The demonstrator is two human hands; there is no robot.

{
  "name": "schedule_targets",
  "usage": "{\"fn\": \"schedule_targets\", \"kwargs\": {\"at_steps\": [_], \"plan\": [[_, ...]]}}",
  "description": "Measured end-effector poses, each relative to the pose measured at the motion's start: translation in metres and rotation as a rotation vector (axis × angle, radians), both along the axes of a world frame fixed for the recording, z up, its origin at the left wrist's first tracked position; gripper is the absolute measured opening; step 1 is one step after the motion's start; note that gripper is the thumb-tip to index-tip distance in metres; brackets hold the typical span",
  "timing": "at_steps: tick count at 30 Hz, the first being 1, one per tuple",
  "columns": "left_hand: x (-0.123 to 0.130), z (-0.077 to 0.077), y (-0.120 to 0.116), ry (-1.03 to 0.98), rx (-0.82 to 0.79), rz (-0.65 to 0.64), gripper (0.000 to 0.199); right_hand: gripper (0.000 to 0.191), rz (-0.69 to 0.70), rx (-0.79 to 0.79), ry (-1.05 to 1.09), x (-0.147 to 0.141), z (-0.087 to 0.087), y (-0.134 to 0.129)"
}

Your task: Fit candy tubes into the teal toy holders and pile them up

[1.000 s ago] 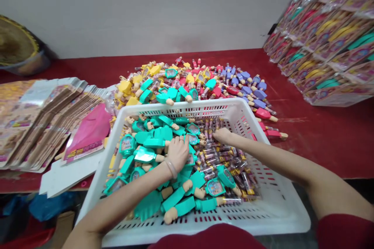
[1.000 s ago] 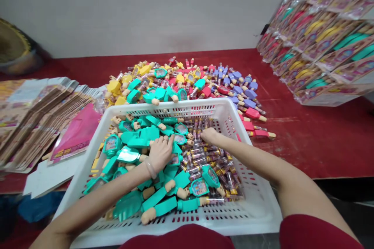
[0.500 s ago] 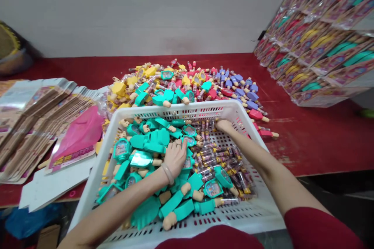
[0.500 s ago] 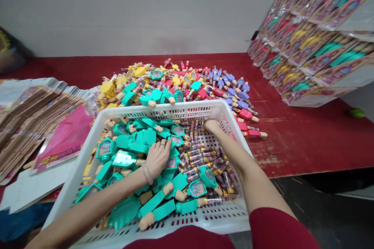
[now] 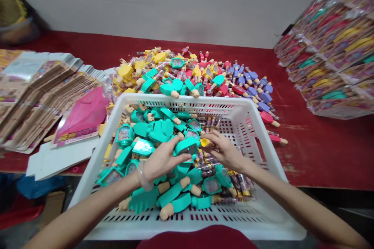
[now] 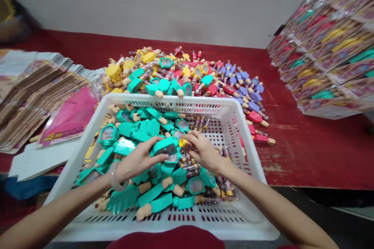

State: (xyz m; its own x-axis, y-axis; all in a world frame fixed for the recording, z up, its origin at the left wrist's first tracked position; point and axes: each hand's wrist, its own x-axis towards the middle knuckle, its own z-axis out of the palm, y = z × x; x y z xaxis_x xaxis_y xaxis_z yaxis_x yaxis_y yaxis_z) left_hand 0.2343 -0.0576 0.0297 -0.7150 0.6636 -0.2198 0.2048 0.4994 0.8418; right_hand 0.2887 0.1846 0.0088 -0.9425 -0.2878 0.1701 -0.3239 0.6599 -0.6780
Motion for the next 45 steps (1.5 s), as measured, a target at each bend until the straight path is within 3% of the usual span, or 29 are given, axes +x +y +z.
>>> {"fn": "schedule_targets", "kwargs": {"at_steps": [3, 6, 12, 14, 16, 18, 20, 22, 24, 25, 26, 28, 30, 32, 34, 37, 39, 42, 45], "plan": [[0.008, 0.005, -0.004, 0.082, -0.044, -0.078, 0.039, 0.03, 0.044, -0.092, 0.129, 0.015, 0.001, -0.006], [0.009, 0.012, -0.005, 0.01, -0.057, -0.112, 0.04, 0.04, 0.103, -0.004, 0.32, 0.021, 0.0, -0.004], [0.005, 0.017, -0.005, -0.77, -0.035, -0.171, 0.054, 0.051, 0.184, 0.148, 0.541, 0.04, 0.002, -0.007], [0.005, 0.017, -0.007, -0.883, -0.029, -0.237, 0.053, 0.052, 0.19, 0.141, 0.549, 0.047, 0.004, -0.01], [0.006, 0.016, -0.009, -0.778, -0.058, -0.279, 0.053, 0.049, 0.175, 0.112, 0.514, 0.051, 0.004, -0.013], [0.007, 0.014, -0.01, -0.413, -0.122, -0.289, 0.053, 0.038, 0.131, 0.013, 0.34, 0.051, 0.001, -0.015], [0.007, 0.01, -0.012, 0.06, -0.186, -0.348, 0.047, 0.018, 0.055, -0.172, -0.035, 0.045, -0.005, -0.018], [0.006, 0.003, -0.013, 0.438, -0.215, -0.469, 0.041, 0.022, 0.01, -0.404, -0.52, 0.035, -0.013, -0.018], [0.003, -0.002, -0.013, 0.617, -0.198, -0.552, 0.04, 0.034, 0.04, -0.586, -0.914, 0.023, -0.019, -0.016], [0.0, -0.005, -0.013, 0.627, -0.188, -0.542, 0.041, 0.038, 0.07, -0.629, -1.013, 0.017, -0.02, -0.015], [-0.003, -0.006, -0.013, 0.585, -0.191, -0.498, 0.04, 0.038, 0.093, -0.629, -1.021, 0.013, -0.019, -0.013], [-0.011, -0.007, -0.012, 0.352, -0.209, -0.417, 0.037, 0.034, 0.11, -0.52, -0.796, 0.008, -0.014, -0.01], [-0.018, -0.008, -0.012, 0.07, -0.213, -0.419, 0.038, 0.026, 0.088, -0.37, -0.47, 0.009, -0.007, -0.009], [-0.022, -0.01, -0.011, -0.031, -0.184, -0.467, 0.039, 0.02, 0.056, -0.327, -0.362, 0.016, -0.003, -0.01], [-0.019, -0.013, -0.011, 0.12, -0.16, -0.489, 0.036, 0.023, 0.011, -0.447, -0.553, 0.023, -0.004, -0.012], [-0.009, -0.021, -0.011, 0.532, -0.112, -0.516, 0.043, 0.034, -0.048, -0.753, -0.959, 0.026, -0.013, -0.013], [-0.003, -0.025, -0.012, 0.734, -0.097, -0.528, 0.049, 0.039, -0.057, -0.856, -1.092, 0.022, -0.019, -0.013], [-0.011, -0.022, -0.013, 0.781, -0.128, -0.499, 0.043, 0.037, -0.155, -0.795, -0.942, 0.009, -0.016, -0.007], [-0.044, 0.001, -0.014, 0.669, -0.184, -0.21, 0.035, 0.036, -0.414, -0.605, -0.427, -0.004, -0.002, 0.007]]}}
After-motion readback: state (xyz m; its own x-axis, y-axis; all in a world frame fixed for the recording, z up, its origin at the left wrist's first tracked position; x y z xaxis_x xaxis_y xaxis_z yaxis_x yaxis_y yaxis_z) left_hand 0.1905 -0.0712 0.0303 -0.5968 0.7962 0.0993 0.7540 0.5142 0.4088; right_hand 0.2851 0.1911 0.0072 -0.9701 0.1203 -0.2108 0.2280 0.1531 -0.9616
